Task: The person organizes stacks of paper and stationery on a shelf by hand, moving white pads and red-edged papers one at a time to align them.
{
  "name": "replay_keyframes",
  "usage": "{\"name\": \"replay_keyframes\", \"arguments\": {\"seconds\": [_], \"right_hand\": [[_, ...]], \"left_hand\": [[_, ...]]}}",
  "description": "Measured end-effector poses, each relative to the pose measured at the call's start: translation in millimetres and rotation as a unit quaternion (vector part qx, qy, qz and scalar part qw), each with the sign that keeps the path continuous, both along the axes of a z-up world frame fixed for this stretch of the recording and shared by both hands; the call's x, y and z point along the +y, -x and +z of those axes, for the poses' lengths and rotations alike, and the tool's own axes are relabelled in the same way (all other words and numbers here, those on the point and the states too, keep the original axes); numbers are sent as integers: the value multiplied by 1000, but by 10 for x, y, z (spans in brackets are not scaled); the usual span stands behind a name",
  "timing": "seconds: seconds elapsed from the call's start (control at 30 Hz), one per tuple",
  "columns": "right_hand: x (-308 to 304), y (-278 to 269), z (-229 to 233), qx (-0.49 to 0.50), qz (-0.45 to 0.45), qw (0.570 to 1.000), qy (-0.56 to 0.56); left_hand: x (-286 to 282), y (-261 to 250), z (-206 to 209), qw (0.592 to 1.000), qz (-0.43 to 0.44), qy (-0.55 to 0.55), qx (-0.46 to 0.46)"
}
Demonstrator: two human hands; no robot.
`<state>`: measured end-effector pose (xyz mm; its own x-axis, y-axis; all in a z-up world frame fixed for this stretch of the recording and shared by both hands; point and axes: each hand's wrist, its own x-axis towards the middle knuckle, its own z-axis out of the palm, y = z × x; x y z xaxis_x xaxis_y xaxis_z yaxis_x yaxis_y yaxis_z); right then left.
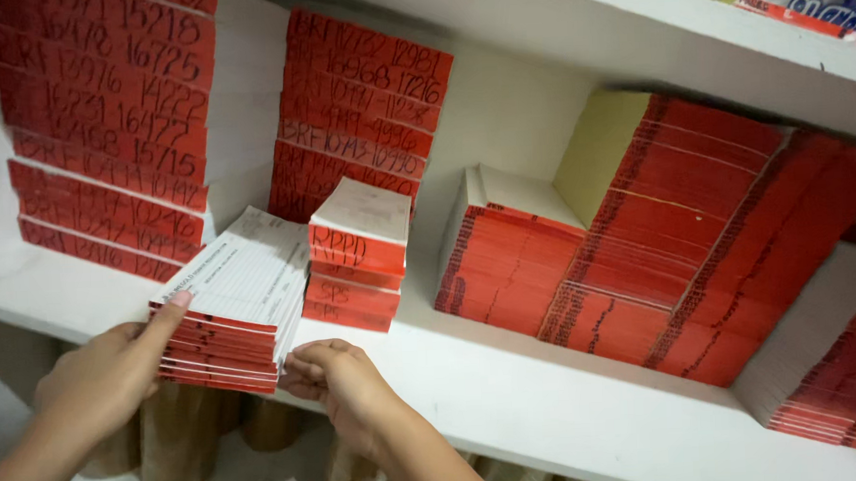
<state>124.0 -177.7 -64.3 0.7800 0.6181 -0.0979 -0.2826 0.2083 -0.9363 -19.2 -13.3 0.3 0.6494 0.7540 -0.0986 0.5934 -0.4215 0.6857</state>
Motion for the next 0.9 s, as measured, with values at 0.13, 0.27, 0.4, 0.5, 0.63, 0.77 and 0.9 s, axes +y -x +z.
{"name": "replay_keyframes", "arguments": {"seconds": [0.13, 0.27, 0.4, 0.5, 0.63, 0.77, 0.9], "right_hand": [[-101, 406, 151, -49, -20, 994, 100], [0, 558, 40, -30, -45, 994, 92], [-83, 681, 46, -57, -9, 985, 163], [-140, 658, -28, -57, -9, 987, 153], [-157, 615, -54, -15, 13, 992, 122], [-269, 849, 310, 67, 11, 994, 83], [-437, 988, 550, 70, -51, 991, 102]], "left_hand": [[-112, 116, -150, 989, 32, 16, -147], [-443, -36, -304, 884, 138, 260, -363], [-444, -209, -334, 820, 148, 363, -418], [-498, -174, -322, 803, 168, 402, -407], [-780, -107, -391, 791, 169, 423, -408], [-1351, 110, -256, 767, 203, 447, -413], [-1680, 289, -225, 774, 130, 460, -416]]}}
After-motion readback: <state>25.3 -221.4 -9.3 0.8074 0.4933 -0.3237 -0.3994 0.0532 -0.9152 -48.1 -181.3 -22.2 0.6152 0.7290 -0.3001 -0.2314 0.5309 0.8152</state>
